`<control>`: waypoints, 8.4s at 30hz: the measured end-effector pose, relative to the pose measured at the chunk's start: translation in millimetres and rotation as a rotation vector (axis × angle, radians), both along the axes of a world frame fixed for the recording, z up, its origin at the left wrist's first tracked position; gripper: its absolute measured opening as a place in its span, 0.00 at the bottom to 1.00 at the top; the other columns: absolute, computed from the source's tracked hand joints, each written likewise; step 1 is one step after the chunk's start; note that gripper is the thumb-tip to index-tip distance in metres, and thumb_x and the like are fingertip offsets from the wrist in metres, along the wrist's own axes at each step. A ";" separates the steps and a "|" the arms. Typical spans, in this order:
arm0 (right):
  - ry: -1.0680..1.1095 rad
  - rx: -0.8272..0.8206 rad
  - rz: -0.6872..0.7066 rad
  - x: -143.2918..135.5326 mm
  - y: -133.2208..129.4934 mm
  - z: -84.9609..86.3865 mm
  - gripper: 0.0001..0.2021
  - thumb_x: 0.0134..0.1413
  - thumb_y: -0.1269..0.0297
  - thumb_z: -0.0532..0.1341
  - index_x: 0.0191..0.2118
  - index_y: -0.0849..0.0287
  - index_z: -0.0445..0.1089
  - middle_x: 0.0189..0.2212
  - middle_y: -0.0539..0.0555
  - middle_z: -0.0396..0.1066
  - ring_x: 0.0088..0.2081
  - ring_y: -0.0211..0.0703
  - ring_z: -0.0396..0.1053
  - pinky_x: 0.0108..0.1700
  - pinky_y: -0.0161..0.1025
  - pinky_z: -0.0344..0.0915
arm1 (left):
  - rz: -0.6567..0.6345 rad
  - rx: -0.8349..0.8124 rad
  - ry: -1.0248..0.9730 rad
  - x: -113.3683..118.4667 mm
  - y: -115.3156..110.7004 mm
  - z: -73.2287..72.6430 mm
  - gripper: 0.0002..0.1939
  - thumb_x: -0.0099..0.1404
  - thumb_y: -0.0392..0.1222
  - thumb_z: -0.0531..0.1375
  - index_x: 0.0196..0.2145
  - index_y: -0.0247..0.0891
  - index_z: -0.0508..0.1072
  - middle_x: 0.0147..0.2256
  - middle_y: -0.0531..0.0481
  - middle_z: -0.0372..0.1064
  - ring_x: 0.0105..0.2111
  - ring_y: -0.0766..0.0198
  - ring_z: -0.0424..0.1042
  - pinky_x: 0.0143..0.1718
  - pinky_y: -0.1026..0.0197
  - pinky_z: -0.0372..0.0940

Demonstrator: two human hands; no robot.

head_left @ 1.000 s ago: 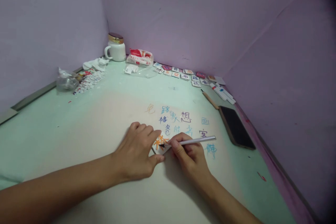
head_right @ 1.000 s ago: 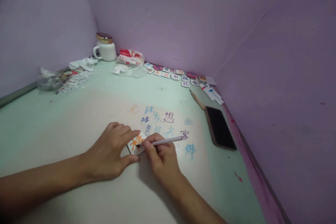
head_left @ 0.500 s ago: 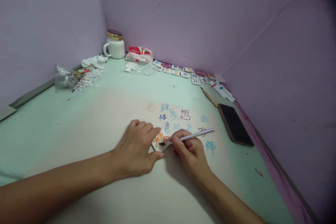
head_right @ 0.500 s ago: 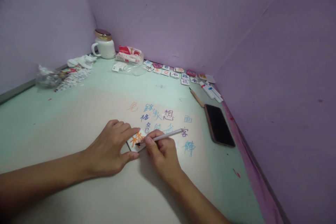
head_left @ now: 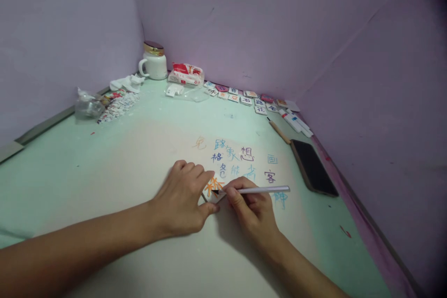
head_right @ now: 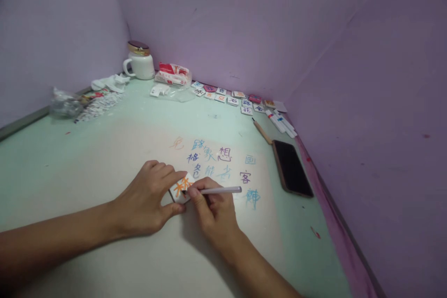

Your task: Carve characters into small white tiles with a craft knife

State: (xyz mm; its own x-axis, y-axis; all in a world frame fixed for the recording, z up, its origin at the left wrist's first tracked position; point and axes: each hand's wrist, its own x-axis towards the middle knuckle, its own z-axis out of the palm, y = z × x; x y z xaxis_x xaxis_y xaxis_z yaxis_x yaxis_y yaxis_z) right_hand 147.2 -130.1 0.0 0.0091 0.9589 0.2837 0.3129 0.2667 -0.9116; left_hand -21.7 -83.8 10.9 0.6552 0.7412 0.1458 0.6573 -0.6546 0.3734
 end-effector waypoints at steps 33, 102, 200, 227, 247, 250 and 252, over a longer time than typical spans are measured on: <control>0.045 -0.106 0.017 2.7 1.6 -2.2 0.12 0.59 0.59 0.56 0.28 0.59 0.68 0.17 0.45 0.60 0.18 0.33 0.55 0.20 0.32 0.51 | -0.004 0.004 -0.030 -1.0 0.7 -0.7 0.18 0.55 0.46 0.62 0.43 0.37 0.70 0.34 0.46 0.68 0.38 0.52 0.65 0.43 0.48 0.55; -0.850 0.115 -0.119 9.5 -30.1 8.7 0.12 0.52 0.74 0.51 0.29 0.53 0.69 0.27 0.50 0.73 0.23 0.40 0.71 0.21 0.35 0.54 | -0.166 -0.108 -0.156 -18.4 19.4 -4.6 0.21 0.56 0.44 0.63 0.47 0.38 0.66 0.44 0.45 0.65 0.40 0.54 0.63 0.43 0.49 0.59; 0.193 0.165 -0.022 17.7 8.9 -8.6 0.09 0.63 0.64 0.54 0.35 0.54 0.71 0.20 0.46 0.66 0.21 0.35 0.64 0.24 0.33 0.59 | -0.037 -0.110 -0.134 1.7 7.1 0.0 0.27 0.49 0.47 0.67 0.45 0.35 0.68 0.43 0.43 0.65 0.44 0.51 0.61 0.49 0.47 0.54; -0.401 0.198 0.094 21.2 22.5 2.4 0.07 0.60 0.66 0.51 0.31 0.57 0.62 0.19 0.46 0.61 0.20 0.35 0.59 0.22 0.33 0.56 | 0.012 -0.047 -0.088 0.8 4.7 0.9 0.20 0.51 0.48 0.67 0.39 0.35 0.70 0.37 0.45 0.66 0.40 0.52 0.62 0.45 0.47 0.56; -0.139 -0.162 -0.086 13.2 18.8 -3.7 0.17 0.61 0.53 0.53 0.25 0.56 0.59 0.14 0.44 0.59 0.16 0.34 0.55 0.19 0.32 0.51 | 0.034 -0.027 -0.059 3.8 6.3 1.4 0.19 0.50 0.48 0.67 0.34 0.35 0.69 0.35 0.46 0.66 0.37 0.53 0.63 0.42 0.48 0.58; -0.028 -0.163 -0.056 10.0 14.4 -5.8 0.16 0.61 0.54 0.54 0.26 0.57 0.61 0.15 0.45 0.60 0.17 0.33 0.56 0.19 0.32 0.52 | 0.036 -0.018 -0.068 3.8 5.9 0.0 0.19 0.49 0.49 0.68 0.33 0.35 0.69 0.34 0.46 0.66 0.36 0.53 0.63 0.41 0.49 0.58; 0.030 -0.143 -0.018 7.6 11.9 -5.3 0.15 0.60 0.55 0.55 0.26 0.57 0.63 0.16 0.45 0.61 0.18 0.34 0.58 0.20 0.32 0.53 | 0.036 -0.007 -0.077 3.4 5.8 -0.7 0.18 0.49 0.49 0.67 0.32 0.35 0.68 0.33 0.46 0.66 0.36 0.53 0.64 0.41 0.49 0.58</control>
State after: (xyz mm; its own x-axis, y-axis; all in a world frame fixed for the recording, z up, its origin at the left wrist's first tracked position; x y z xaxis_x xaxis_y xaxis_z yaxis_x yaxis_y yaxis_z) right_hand 154.8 -118.2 -5.3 0.0330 0.9891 0.1432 0.2880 0.1278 -0.9491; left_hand -18.3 -78.0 10.2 0.6150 0.7655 0.1891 0.6498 -0.6279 0.4283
